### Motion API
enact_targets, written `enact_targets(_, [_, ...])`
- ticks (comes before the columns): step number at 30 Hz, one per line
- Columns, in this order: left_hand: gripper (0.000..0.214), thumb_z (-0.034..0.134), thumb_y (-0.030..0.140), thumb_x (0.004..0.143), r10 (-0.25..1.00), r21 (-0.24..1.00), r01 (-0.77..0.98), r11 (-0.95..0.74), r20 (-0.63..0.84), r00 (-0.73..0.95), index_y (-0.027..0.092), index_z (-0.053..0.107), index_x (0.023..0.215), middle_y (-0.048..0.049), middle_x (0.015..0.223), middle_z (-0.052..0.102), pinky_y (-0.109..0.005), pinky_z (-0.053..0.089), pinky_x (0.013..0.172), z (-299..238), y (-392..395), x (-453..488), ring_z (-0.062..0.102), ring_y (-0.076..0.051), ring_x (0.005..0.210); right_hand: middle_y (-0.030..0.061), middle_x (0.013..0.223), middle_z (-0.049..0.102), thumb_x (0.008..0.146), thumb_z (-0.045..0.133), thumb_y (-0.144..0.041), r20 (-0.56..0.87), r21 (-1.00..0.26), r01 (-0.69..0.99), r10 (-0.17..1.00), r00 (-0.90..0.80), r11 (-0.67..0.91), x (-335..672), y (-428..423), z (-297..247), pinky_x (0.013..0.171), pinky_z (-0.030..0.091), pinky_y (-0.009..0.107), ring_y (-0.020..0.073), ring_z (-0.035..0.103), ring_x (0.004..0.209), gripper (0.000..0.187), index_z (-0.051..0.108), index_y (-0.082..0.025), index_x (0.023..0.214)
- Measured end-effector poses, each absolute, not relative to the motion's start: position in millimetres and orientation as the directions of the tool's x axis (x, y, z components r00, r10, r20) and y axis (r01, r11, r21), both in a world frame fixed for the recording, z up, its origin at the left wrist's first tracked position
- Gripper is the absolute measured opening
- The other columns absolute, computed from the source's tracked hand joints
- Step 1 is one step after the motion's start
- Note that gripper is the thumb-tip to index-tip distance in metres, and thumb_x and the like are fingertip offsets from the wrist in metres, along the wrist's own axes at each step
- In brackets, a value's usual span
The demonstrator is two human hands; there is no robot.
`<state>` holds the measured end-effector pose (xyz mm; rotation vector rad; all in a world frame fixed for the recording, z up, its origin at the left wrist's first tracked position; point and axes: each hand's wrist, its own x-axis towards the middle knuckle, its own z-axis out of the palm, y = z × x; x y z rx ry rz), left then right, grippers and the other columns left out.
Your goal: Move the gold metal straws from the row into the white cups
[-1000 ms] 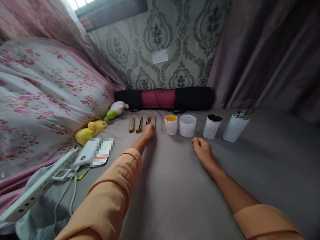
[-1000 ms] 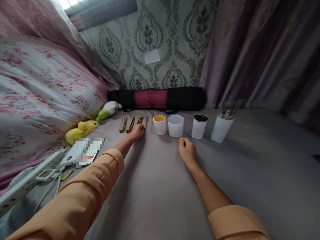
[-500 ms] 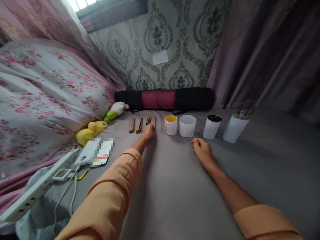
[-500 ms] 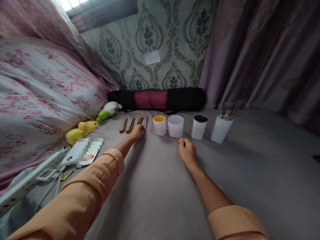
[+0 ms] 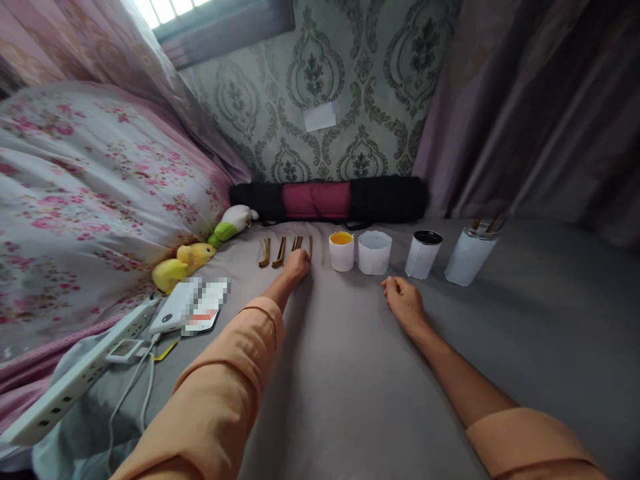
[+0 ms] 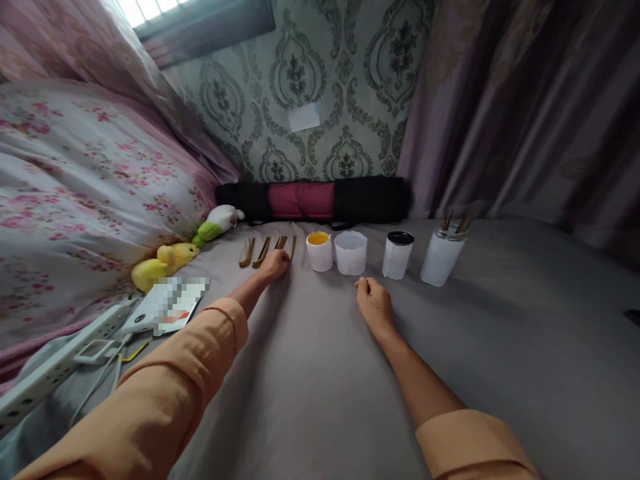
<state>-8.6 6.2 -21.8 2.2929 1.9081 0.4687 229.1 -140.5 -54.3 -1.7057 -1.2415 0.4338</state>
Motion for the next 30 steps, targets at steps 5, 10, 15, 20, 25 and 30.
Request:
enact_targets(5, [0.023, 0.051, 0.014, 0.069, 0.976, 0.293, 0.937, -0.193, 0.153, 0.153, 0.016, 0.066, 0.087, -0.0092, 0.095, 0.064, -0.023, 0.042, 0.074, -21.0, 6.1, -8.7, 0.058, -0.018, 0.089, 0.0044, 0.063, 0.060, 0.080, 0.033, -0.041, 0.244, -0.845, 0.534, 0.871, 0.426, -0.024, 229.2, -140.2, -54.3, 0.053, 0.036, 0.024, 0.0135, 0.053, 0.054, 0.038, 0.061, -0.016, 0.074])
enact_targets(10, [0.024, 0.050, 0.013, 0.069, 0.976, 0.296, 0.935, -0.195, 0.153, 0.155, 0.017, 0.066, 0.087, -0.0090, 0.096, 0.064, -0.023, 0.042, 0.075, -19.0, 4.5, -8.4, 0.057, -0.018, 0.091, 0.0046, 0.064, 0.060, 0.080, 0.033, -0.041, 0.237, -0.846, 0.533, 0.875, 0.422, -0.028, 229.3, -140.6, -54.3, 0.053, 0.036, 0.024, 0.0137, 0.053, 0.055, 0.038, 0.061, -0.016, 0.075])
enact_targets(15, [0.023, 0.051, 0.014, 0.071, 0.979, 0.299, 0.938, -0.178, 0.149, 0.139, 0.016, 0.067, 0.087, -0.0098, 0.096, 0.064, -0.023, 0.042, 0.077, -18.4, 4.5, -7.5, 0.058, -0.019, 0.092, 0.0061, 0.068, 0.062, 0.080, 0.033, -0.040, 0.243, -0.839, 0.544, 0.872, 0.425, -0.031, 228.5, -141.3, -53.4, 0.053, 0.037, 0.024, 0.0139, 0.054, 0.056, 0.038, 0.062, -0.016, 0.075])
enact_targets(20, [0.022, 0.050, 0.015, 0.071, 0.980, 0.297, 0.939, -0.175, 0.147, 0.136, 0.016, 0.067, 0.085, -0.0107, 0.094, 0.064, -0.023, 0.042, 0.076, -18.2, 4.9, -7.4, 0.058, -0.019, 0.091, 0.0059, 0.068, 0.062, 0.080, 0.033, -0.040, 0.244, -0.833, 0.552, 0.873, 0.422, -0.034, 228.4, -141.6, -52.6, 0.054, 0.037, 0.024, 0.0138, 0.054, 0.056, 0.037, 0.061, -0.016, 0.075])
enact_targets(25, [0.022, 0.048, 0.014, 0.072, 0.978, 0.298, 0.937, -0.180, 0.158, 0.138, 0.015, 0.067, 0.084, -0.0111, 0.093, 0.064, -0.024, 0.042, 0.076, -17.7, 2.9, -7.6, 0.058, -0.019, 0.090, 0.0054, 0.069, 0.062, 0.080, 0.034, -0.039, 0.242, -0.830, 0.556, 0.873, 0.423, -0.039, 229.1, -141.1, -53.6, 0.055, 0.037, 0.024, 0.0134, 0.054, 0.056, 0.036, 0.061, -0.017, 0.075])
enact_targets(30, [0.021, 0.049, 0.017, 0.072, 0.981, 0.308, 0.938, -0.161, 0.156, 0.117, 0.016, 0.066, 0.084, -0.0115, 0.094, 0.064, -0.025, 0.043, 0.075, -18.0, 2.9, -7.7, 0.058, -0.020, 0.090, 0.0057, 0.067, 0.062, 0.080, 0.033, -0.040, 0.248, -0.835, 0.549, 0.871, 0.425, -0.030, 229.2, -140.2, -55.0, 0.053, 0.036, 0.024, 0.0134, 0.053, 0.055, 0.038, 0.062, -0.016, 0.075])
